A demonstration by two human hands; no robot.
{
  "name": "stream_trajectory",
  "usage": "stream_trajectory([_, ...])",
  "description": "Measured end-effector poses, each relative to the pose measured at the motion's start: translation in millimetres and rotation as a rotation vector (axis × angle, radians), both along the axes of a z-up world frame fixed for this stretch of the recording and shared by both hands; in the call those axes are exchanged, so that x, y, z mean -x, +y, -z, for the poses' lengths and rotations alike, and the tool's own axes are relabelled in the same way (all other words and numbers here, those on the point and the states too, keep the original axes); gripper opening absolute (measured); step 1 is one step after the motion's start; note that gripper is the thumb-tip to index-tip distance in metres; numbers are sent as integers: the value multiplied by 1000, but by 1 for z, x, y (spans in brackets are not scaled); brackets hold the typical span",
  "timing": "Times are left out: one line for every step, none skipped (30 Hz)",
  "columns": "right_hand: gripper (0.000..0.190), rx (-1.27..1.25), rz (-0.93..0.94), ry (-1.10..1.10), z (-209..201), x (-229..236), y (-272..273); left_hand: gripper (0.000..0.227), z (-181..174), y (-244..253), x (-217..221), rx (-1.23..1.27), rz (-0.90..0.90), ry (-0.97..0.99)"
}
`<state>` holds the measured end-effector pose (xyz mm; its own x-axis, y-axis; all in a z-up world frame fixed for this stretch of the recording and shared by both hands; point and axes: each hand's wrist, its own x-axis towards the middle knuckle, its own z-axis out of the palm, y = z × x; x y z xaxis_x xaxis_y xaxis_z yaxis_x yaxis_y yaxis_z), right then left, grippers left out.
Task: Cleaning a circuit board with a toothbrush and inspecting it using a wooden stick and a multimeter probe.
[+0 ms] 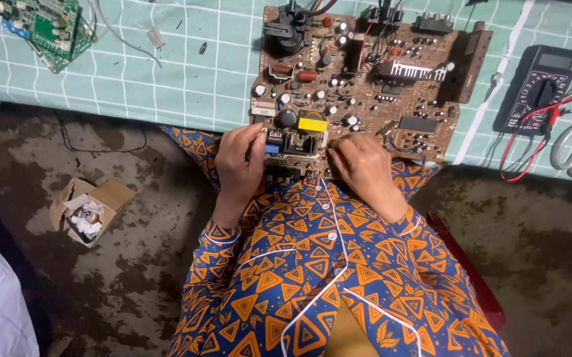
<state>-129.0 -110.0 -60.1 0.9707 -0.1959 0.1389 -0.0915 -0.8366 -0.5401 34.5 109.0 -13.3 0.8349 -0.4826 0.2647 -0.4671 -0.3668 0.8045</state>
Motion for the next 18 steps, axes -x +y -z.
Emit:
stream_trajectory([8, -2, -5, 2, 2, 2, -1, 18, -1, 3, 1, -2, -5, 2])
stream_trajectory([8, 6, 6, -10, 4, 4, -2, 18, -3, 5, 2, -15, -9, 0])
stream_trajectory([8, 12, 14, -26, 6, 3, -3, 18, -5, 8, 1, -29, -16, -6])
stream_trajectory([8, 9, 7, -28, -5, 1, -3, 18, -4, 12, 3, -33, -24, -8])
stream_trajectory([9, -20, 6, -36, -15, -2, -3, 18, -2, 16, 5, -24, -39, 21])
stream_trajectory([10, -49, 5, -44, -25, -5, -3, 17, -1, 21, 6, -15, -54, 50])
stream_trajectory([10, -54, -4, -45, -24, -4, -2, 17, -1, 25, 8, -19, -63, 48])
stream_trajectory([9, -61, -10, -39, -22, -3, -1, 16, -2, 29, 11, -34, -53, 105])
stream_trajectory([9, -68, -14, -31, -21, -1, -1, 16, -2, 33, 13, -48, -41, 163])
stream_trajectory([9, -71, -21, -32, -21, -1, 1, 16, 2, 37, 16, -51, -48, 162])
stream_trajectory([9, -80, -25, -22, -21, -1, 2, 18, 5, 40, 19, -80, -44, 174])
stream_trajectory([9, -89, -29, -12, -21, 0, 3, 22, 9, 44, 21, -110, -39, 187])
stream_trajectory([9, -91, -35, -14, -18, 0, 5, 22, 9, 45, 22, -111, -46, 185])
stream_trajectory([8, -85, -39, -11, -16, 0, 6, 27, 9, 45, 23, -131, -23, 207])
stream_trajectory([9, -78, -42, -9, -13, 1, 6, 33, 10, 45, 23, -149, 1, 230])
stream_trajectory([9, -78, -48, -11, -17, -2, 7, 33, 13, 46, 25, -149, -5, 228])
stream_trajectory([8, -85, -58, -17, -21, -4, 8, 35, 16, 46, 26, -179, 3, 222])
stream_trajectory([8, -93, -68, -22, -25, -6, 9, 36, 19, 46, 27, -210, 11, 216])
